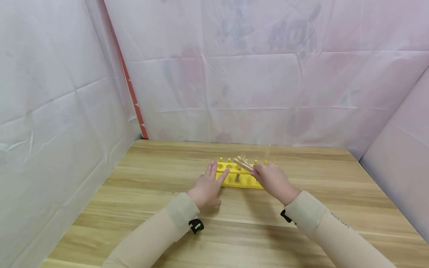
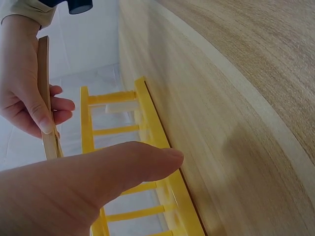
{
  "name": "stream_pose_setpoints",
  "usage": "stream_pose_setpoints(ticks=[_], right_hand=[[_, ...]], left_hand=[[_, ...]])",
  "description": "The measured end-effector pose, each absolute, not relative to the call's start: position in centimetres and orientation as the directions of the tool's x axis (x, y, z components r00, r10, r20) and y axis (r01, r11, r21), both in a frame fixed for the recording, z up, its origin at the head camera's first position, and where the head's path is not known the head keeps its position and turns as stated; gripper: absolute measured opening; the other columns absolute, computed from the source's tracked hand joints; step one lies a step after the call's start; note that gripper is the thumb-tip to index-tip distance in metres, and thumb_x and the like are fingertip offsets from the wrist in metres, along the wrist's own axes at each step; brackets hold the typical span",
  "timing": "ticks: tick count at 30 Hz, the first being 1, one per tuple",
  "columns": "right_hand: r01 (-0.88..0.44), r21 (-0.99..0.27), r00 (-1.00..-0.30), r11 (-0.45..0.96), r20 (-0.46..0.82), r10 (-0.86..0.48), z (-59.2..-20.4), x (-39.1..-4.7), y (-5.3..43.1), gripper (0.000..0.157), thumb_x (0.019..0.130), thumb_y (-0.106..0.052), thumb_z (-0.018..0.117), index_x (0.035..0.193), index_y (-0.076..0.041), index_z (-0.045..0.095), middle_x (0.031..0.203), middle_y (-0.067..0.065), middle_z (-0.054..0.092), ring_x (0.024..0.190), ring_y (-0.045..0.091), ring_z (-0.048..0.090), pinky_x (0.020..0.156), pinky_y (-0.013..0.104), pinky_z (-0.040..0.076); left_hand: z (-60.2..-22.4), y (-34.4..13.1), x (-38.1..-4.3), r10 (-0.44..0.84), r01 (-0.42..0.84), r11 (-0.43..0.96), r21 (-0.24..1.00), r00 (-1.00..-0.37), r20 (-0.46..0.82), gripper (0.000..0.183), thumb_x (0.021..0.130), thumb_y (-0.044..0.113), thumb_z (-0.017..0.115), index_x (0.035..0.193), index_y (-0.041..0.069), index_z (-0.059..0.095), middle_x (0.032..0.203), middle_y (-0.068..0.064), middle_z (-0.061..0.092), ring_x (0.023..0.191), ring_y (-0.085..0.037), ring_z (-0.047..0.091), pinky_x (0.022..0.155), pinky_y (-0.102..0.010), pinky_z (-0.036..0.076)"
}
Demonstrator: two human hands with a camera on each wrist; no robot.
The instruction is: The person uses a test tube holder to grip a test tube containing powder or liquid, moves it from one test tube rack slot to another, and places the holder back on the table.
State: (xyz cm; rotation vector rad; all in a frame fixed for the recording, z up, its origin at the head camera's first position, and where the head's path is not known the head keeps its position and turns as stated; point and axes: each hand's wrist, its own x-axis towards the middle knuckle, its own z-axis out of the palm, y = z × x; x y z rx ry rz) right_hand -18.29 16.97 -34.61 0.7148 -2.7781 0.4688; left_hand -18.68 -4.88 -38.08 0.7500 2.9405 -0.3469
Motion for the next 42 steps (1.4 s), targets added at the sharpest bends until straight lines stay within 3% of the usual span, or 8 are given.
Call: stream_pose_setpoints(ticks=[21,30,42], right_hand=[[-0.525,-0.258,-0.835,0.811,0.337,-0.434,-33.8,-18.2,17.0,0.034,0.089,-0.012,0.063,0.062,-0.013,0.041,0.051,-0.004,0.033,0.043,0.008,0.028,0.044,0.023,0.027],[-0.516,-0.255,-0.843,0.817,0.32,-0.432,-33.5,-18.0,17.0,0.032,0.089,-0.013,0.062,0.063,-0.013,0.043,0.051,-0.004,0.034,0.044,0.008,0.029,0.044,0.023,0.027],[-0.505,-0.247,-0.85,0.827,0.307,-0.427,-33.2,-18.1,16.9,0.032,0.09,-0.014,0.062,0.064,-0.013,0.044,0.051,-0.004,0.036,0.044,0.008,0.03,0.044,0.023,0.027]], left_hand=[[-37.7,-4.9,-18.8,0.457,0.477,0.854,-0.209,-0.879,-0.138,0.109,0.076,0.059,0.066,0.151,0.023,-0.004,0.152,-0.026,-0.001,0.139,-0.038,0.009,0.094,-0.035,0.045],[-37.6,-5.1,-18.7,0.456,0.478,0.856,-0.197,-0.877,-0.149,0.106,0.077,0.056,0.066,0.151,0.023,-0.003,0.152,-0.025,-0.001,0.139,-0.038,0.008,0.102,-0.043,0.036],[-37.7,-5.0,-18.8,0.456,0.479,0.851,-0.214,-0.877,-0.15,0.106,0.077,0.056,0.065,0.151,0.023,-0.004,0.152,-0.026,-0.002,0.139,-0.038,0.008,0.097,-0.037,0.042]])
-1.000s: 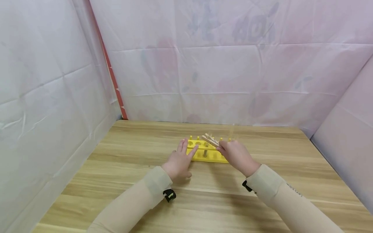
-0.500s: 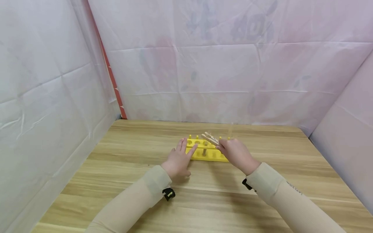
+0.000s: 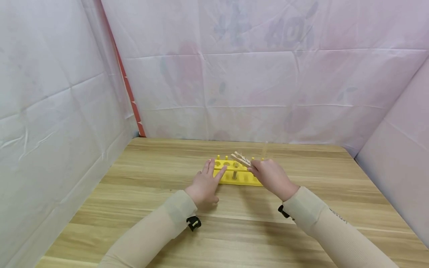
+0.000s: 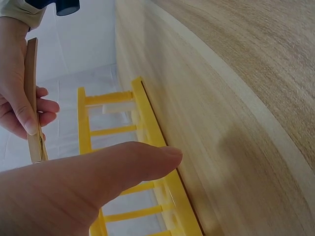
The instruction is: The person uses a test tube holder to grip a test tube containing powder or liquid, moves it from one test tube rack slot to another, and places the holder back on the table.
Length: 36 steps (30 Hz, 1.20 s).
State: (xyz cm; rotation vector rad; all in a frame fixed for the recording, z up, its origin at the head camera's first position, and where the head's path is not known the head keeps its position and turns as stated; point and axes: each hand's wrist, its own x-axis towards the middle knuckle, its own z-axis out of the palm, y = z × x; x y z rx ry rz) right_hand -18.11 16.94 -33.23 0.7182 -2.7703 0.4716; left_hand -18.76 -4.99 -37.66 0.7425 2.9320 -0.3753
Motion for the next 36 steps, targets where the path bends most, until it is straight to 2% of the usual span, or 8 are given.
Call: stream_pose_setpoints(ticks=[36], right_hand=[[-0.529,-0.247,-0.836,0.812,0.315,-0.449,-32.52,-18.08,17.12,0.032,0.091,-0.013,0.061,0.064,-0.013,0.042,0.051,-0.003,0.034,0.043,0.008,0.027,0.044,0.022,0.025]], left_hand=[[-37.86,-5.05,-18.76,0.465,0.484,0.847,-0.221,-0.875,-0.135,0.107,0.077,0.055,0.066,0.151,0.022,-0.005,0.152,-0.026,0.001,0.139,-0.039,0.009,0.097,-0.038,0.042]])
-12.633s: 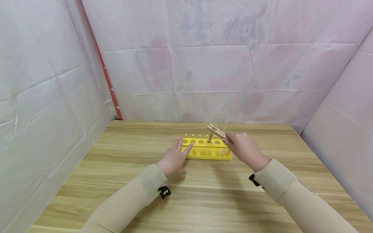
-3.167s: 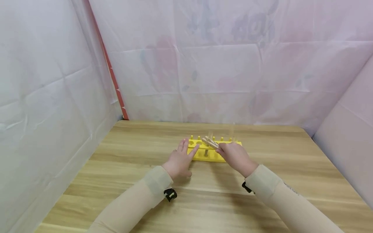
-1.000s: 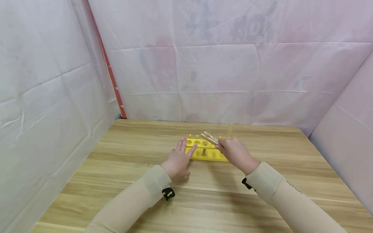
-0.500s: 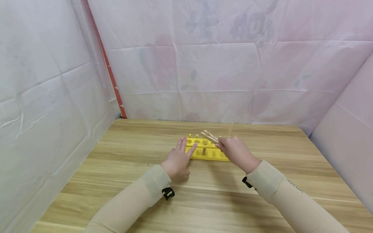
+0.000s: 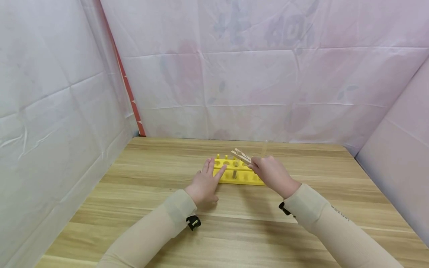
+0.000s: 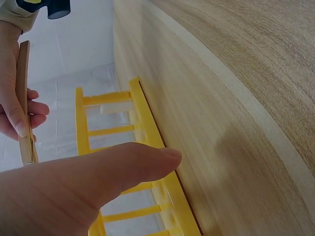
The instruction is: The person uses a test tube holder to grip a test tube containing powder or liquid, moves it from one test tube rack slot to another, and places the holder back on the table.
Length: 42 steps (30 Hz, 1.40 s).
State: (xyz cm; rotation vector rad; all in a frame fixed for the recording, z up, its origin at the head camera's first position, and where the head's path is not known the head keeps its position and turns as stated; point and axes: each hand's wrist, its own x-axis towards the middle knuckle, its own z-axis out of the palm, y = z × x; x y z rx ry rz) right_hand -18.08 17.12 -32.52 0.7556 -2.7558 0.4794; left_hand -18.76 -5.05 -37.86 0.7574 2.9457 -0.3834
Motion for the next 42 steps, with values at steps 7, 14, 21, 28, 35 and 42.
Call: stream_pose_setpoints(ticks=[7,14,21,28,35,42], right_hand=[[-0.523,-0.252,-0.84,0.814,0.315,-0.442,-32.46,-18.18,17.16,0.031,0.091,-0.013,0.06,0.065,-0.013,0.043,0.051,-0.003,0.036,0.042,0.008,0.029,0.042,0.022,0.027],[-0.523,-0.257,-0.841,0.813,0.309,-0.444,-32.22,-18.27,17.14,0.031,0.091,-0.013,0.06,0.065,-0.013,0.042,0.051,-0.003,0.037,0.041,0.008,0.031,0.042,0.022,0.028],[-0.529,-0.259,-0.836,0.808,0.32,-0.445,-32.11,-18.17,17.17,0.032,0.091,-0.013,0.06,0.065,-0.013,0.043,0.051,-0.004,0.038,0.041,0.007,0.035,0.043,0.023,0.03],[-0.531,-0.249,-0.834,0.81,0.323,-0.448,-32.01,-18.04,17.26,0.029,0.09,-0.012,0.061,0.066,-0.012,0.044,0.051,-0.003,0.039,0.042,0.007,0.037,0.043,0.024,0.031],[-0.535,-0.251,-0.832,0.807,0.326,-0.45,-31.84,-17.87,17.33,0.03,0.09,-0.013,0.061,0.066,-0.012,0.044,0.051,-0.003,0.039,0.042,0.007,0.037,0.043,0.023,0.031],[-0.532,-0.25,-0.833,0.809,0.33,-0.445,-31.62,-17.71,17.25,0.029,0.09,-0.015,0.062,0.066,-0.012,0.046,0.051,-0.004,0.039,0.042,0.007,0.038,0.042,0.023,0.031]], left_hand=[[-37.86,-4.97,-18.76,0.461,0.481,0.849,-0.22,-0.877,-0.137,0.107,0.077,0.054,0.066,0.151,0.022,-0.004,0.152,-0.026,0.001,0.139,-0.038,0.01,0.097,-0.037,0.042],[-37.84,-4.97,-18.8,0.46,0.481,0.848,-0.222,-0.877,-0.14,0.107,0.077,0.055,0.066,0.151,0.022,-0.004,0.152,-0.026,0.001,0.139,-0.038,0.01,0.097,-0.037,0.042],[-37.78,-4.93,-18.74,0.455,0.476,0.856,-0.202,-0.879,-0.143,0.107,0.077,0.054,0.067,0.151,0.022,-0.004,0.152,-0.026,0.001,0.139,-0.038,0.009,0.098,-0.038,0.041],[-37.89,-4.89,-18.79,0.455,0.476,0.857,-0.198,-0.879,-0.142,0.107,0.077,0.054,0.067,0.151,0.023,-0.003,0.152,-0.025,0.001,0.139,-0.038,0.009,0.098,-0.039,0.041],[-38.09,-4.89,-18.89,0.457,0.476,0.855,-0.205,-0.879,-0.137,0.107,0.076,0.054,0.067,0.151,0.023,-0.004,0.152,-0.025,0.0,0.139,-0.038,0.008,0.098,-0.038,0.041],[-38.01,-4.88,-18.85,0.459,0.48,0.852,-0.21,-0.877,-0.142,0.107,0.077,0.055,0.066,0.151,0.023,-0.004,0.152,-0.025,0.0,0.139,-0.038,0.008,0.098,-0.038,0.041]])
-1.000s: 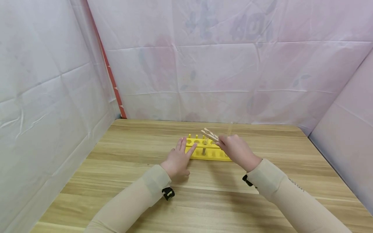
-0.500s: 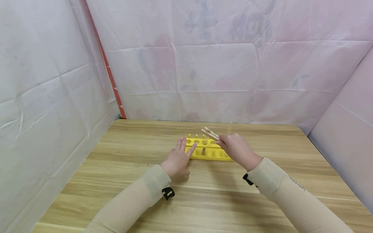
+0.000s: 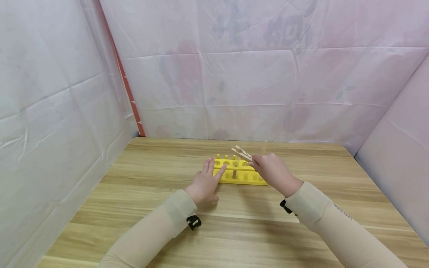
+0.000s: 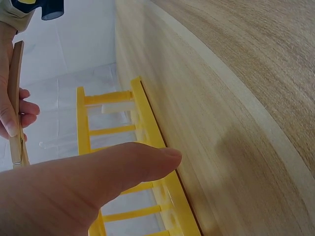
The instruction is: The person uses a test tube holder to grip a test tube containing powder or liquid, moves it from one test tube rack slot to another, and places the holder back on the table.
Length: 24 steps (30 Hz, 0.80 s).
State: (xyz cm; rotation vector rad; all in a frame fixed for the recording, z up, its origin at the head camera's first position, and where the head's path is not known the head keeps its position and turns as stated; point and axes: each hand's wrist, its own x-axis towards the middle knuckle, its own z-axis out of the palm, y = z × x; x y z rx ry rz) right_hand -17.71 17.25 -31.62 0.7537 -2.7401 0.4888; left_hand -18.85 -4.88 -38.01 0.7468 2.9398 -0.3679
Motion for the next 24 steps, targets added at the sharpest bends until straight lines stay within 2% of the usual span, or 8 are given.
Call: stream_pose_setpoints(ticks=[18,24], right_hand=[[-0.54,-0.198,-0.815,0.818,0.365,-0.449,-30.8,-17.8,17.3,0.027,0.088,-0.012,0.064,0.067,-0.011,0.047,0.052,-0.003,0.038,0.044,0.009,0.032,0.043,0.024,0.029],[-0.532,-0.198,-0.822,0.823,0.355,-0.446,-30.5,-17.9,17.5,0.03,0.09,-0.013,0.061,0.066,-0.011,0.045,0.052,-0.002,0.038,0.043,0.009,0.032,0.044,0.024,0.03]], left_hand=[[-37.9,-4.8,-19.0,0.457,0.478,0.853,-0.208,-0.878,-0.145,0.108,0.077,0.055,0.066,0.151,0.022,-0.005,0.152,-0.025,0.0,0.139,-0.038,0.007,0.099,-0.039,0.04],[-37.8,-4.8,-18.9,0.453,0.477,0.858,-0.193,-0.878,-0.156,0.108,0.077,0.054,0.066,0.15,0.023,-0.006,0.152,-0.025,-0.004,0.139,-0.038,0.006,0.1,-0.04,0.039]])
